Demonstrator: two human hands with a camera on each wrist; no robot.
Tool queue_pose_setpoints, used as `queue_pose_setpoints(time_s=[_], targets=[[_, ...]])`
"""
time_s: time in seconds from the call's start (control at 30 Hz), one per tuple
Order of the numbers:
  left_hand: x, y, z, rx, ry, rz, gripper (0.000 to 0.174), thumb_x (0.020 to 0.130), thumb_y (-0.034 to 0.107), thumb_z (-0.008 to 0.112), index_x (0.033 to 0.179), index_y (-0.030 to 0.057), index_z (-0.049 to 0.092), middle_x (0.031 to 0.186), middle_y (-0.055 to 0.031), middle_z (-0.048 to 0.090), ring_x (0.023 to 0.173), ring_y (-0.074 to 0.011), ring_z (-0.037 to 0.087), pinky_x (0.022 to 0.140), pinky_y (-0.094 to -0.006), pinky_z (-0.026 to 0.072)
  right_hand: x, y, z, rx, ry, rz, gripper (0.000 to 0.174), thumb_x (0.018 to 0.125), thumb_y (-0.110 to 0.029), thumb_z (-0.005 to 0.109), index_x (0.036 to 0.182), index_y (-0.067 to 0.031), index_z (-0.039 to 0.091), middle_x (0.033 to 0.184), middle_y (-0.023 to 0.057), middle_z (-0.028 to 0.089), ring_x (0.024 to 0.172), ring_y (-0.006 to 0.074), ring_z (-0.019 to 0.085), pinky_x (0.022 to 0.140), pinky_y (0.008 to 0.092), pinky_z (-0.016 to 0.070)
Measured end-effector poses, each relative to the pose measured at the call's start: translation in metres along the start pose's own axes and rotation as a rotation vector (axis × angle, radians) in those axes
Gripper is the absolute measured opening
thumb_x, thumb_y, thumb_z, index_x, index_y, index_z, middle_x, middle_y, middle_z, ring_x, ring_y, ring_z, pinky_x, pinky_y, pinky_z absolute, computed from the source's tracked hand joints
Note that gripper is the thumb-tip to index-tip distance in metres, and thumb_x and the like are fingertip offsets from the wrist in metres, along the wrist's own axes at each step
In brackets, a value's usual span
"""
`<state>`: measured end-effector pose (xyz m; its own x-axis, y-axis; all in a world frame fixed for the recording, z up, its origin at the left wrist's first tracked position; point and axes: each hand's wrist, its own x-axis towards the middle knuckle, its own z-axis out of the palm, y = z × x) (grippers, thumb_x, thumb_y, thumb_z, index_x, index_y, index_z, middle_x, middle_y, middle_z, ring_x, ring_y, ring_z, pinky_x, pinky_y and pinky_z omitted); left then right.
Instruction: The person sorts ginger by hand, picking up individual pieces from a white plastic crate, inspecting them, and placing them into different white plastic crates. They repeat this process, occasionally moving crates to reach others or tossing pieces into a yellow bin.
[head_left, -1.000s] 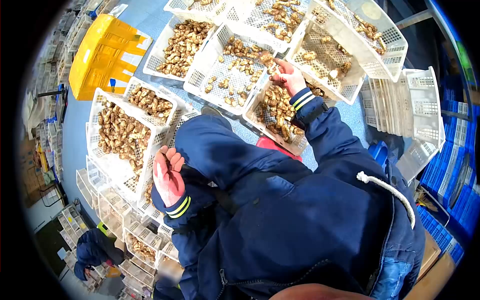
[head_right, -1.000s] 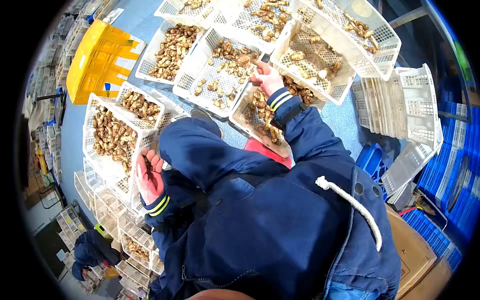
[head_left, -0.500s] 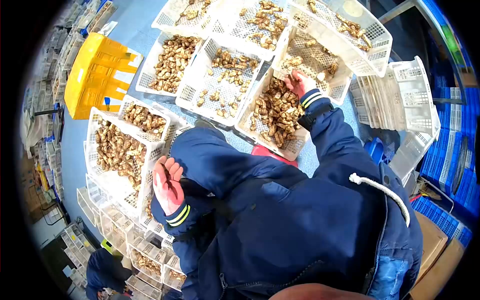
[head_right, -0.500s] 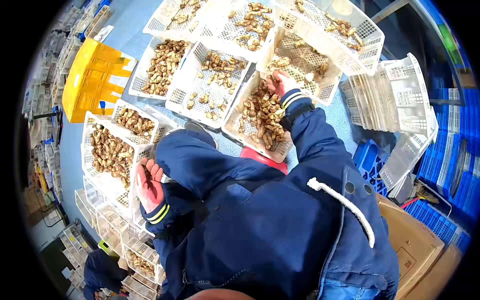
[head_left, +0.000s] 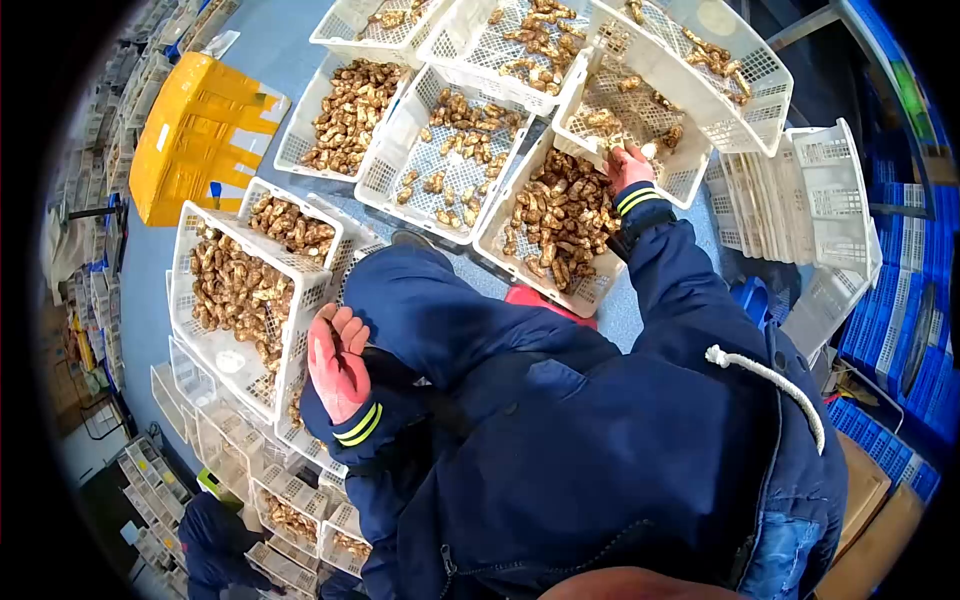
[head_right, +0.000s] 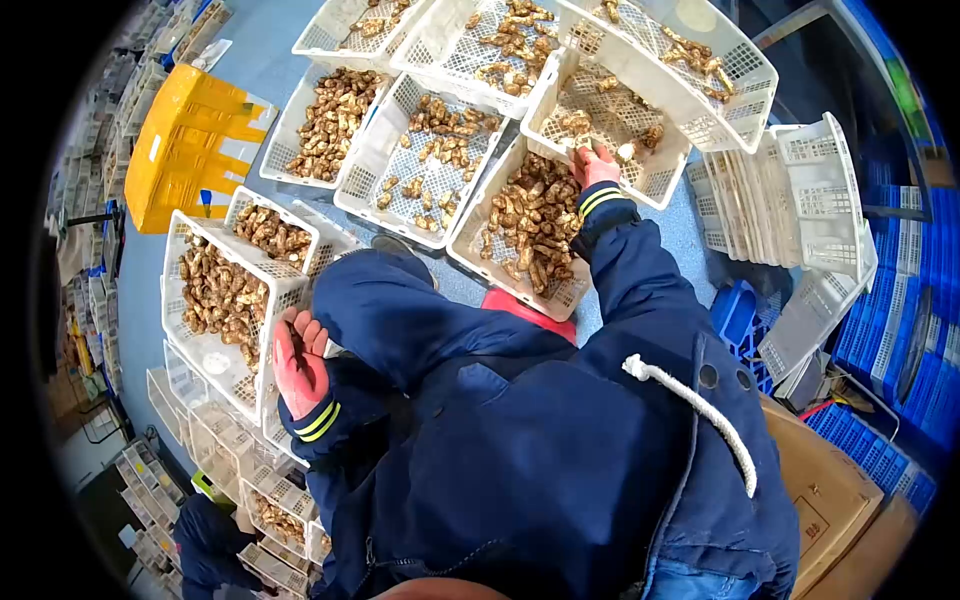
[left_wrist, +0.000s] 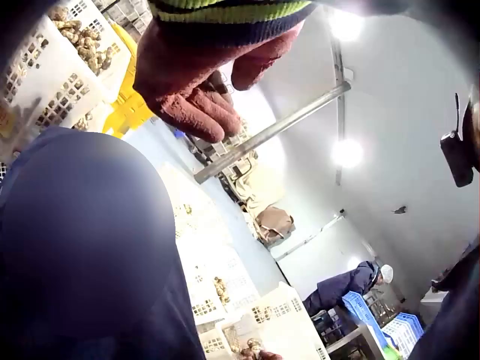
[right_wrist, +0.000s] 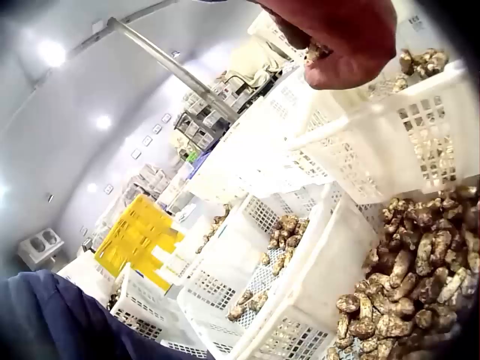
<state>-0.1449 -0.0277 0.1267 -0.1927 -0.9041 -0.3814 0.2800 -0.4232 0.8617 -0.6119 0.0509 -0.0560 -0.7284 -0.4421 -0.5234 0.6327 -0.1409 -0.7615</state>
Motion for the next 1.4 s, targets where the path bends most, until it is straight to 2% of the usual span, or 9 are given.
queue_pose_setpoints(time_s=[0.17,0.3,0.33,0.47,0.6,0.7,0.87,1.03,1.4], targets=[[0.002,-0.001,-0.001,-0.006,-0.008,-0.012,0.044,0.09,0.028,0.046,0.117,-0.0054,0.038,0.101,-0.0153,0.052,0.08,-0.0196,0.055,0.074,-0.0289,0.0457,0.002,0.008,-0.01,0.116,-0.158,-0.039,0.036,0.089,-0.014,0.039,0.123,-0.001,0.038,0.062,-0.0008,0.04,0.078,0.0229,0.052,0.073,0.0306,0.0448],[0.004,-0.001,0.003,-0.13,-0.124,-0.019,0.039,0.09,0.025,0.045,0.113,-0.0061,0.039,0.093,-0.0126,0.052,0.074,-0.0169,0.052,0.069,-0.0267,0.0447,-0.026,-0.006,0.025,-0.062,-0.285,-0.124,0.046,0.079,0.0,0.042,0.125,0.0014,0.038,0.072,0.0028,0.051,0.072,0.023,0.059,0.067,0.03,0.0487],[0.001,0.0,0.014,-0.053,0.02,-0.008,0.038,0.09,0.024,0.046,0.111,-0.0064,0.041,0.088,-0.0105,0.051,0.072,-0.0151,0.051,0.068,-0.026,0.0442,-0.038,-0.013,0.037,-0.107,-0.333,-0.103,0.048,0.076,0.001,0.041,0.124,0.0019,0.04,0.08,0.0054,0.055,0.076,0.0207,0.059,0.067,0.0285,0.0486],[-0.001,-0.001,0.031,0.049,-0.041,0.034,0.041,0.089,0.027,0.048,0.116,-0.0036,0.041,0.098,-0.0122,0.055,0.081,-0.0171,0.056,0.072,-0.0272,0.0461,-0.096,-0.038,0.087,-0.298,-0.858,-0.061,0.044,0.078,-0.007,0.05,0.121,0.0015,0.043,0.098,0.0085,0.056,0.083,0.0163,0.058,0.072,0.0263,0.0478],[0.008,-0.014,0.069,0.045,-0.305,0.059,0.057,0.084,0.023,0.054,0.128,-0.0026,0.028,0.12,-0.0175,0.046,0.098,-0.0222,0.053,0.082,-0.0289,0.0435,-0.161,-0.059,0.13,-0.809,-1.068,-0.202,0.038,0.076,-0.006,0.056,0.114,-0.0004,0.052,0.112,0.0068,0.055,0.103,0.0139,0.05,0.088,0.0264,0.0393],[0.011,-0.023,0.092,-0.019,-0.396,-0.03,0.07,0.078,0.02,0.057,0.133,-0.001,0.02,0.129,-0.0156,0.037,0.108,-0.0218,0.047,0.087,-0.031,0.0414,-0.191,-0.062,0.148,-1.033,-1.273,-0.499,0.036,0.074,-0.004,0.055,0.11,-0.0033,0.055,0.108,0.0107,0.057,0.099,0.0192,0.054,0.085,0.0276,0.0414],[0.007,-0.02,0.091,-0.054,-0.452,-0.074,0.074,0.073,0.029,0.062,0.13,-0.0027,0.028,0.124,-0.0106,0.04,0.101,-0.014,0.048,0.092,-0.0328,0.0375,-0.214,-0.057,0.155,-1.15,-1.336,-0.825,0.038,0.072,-0.004,0.057,0.109,-0.0074,0.056,0.099,0.0133,0.059,0.09,0.0273,0.058,0.078,0.0317,0.0461],[0.008,-0.019,0.089,-0.043,-0.527,-0.053,0.066,0.073,0.031,0.06,0.124,-0.0033,0.036,0.108,-0.0074,0.049,0.089,-0.0085,0.046,0.091,-0.0332,0.0366,-0.214,-0.052,0.156,-1.145,-1.302,-0.783,0.037,0.07,-0.003,0.058,0.107,-0.0057,0.056,0.096,0.013,0.06,0.086,0.0278,0.058,0.074,0.0325,0.0466],[0.007,-0.02,0.083,-0.087,-0.558,-0.032,0.062,0.075,0.027,0.058,0.123,-0.0046,0.034,0.121,-0.0163,0.043,0.111,-0.0211,0.042,0.096,-0.0385,0.0317,-0.215,-0.046,0.157,-1.103,-1.293,-0.771,0.036,0.071,-0.004,0.061,0.107,-0.006,0.057,0.094,0.0118,0.06,0.086,0.0267,0.058,0.075,0.0313,0.046]])
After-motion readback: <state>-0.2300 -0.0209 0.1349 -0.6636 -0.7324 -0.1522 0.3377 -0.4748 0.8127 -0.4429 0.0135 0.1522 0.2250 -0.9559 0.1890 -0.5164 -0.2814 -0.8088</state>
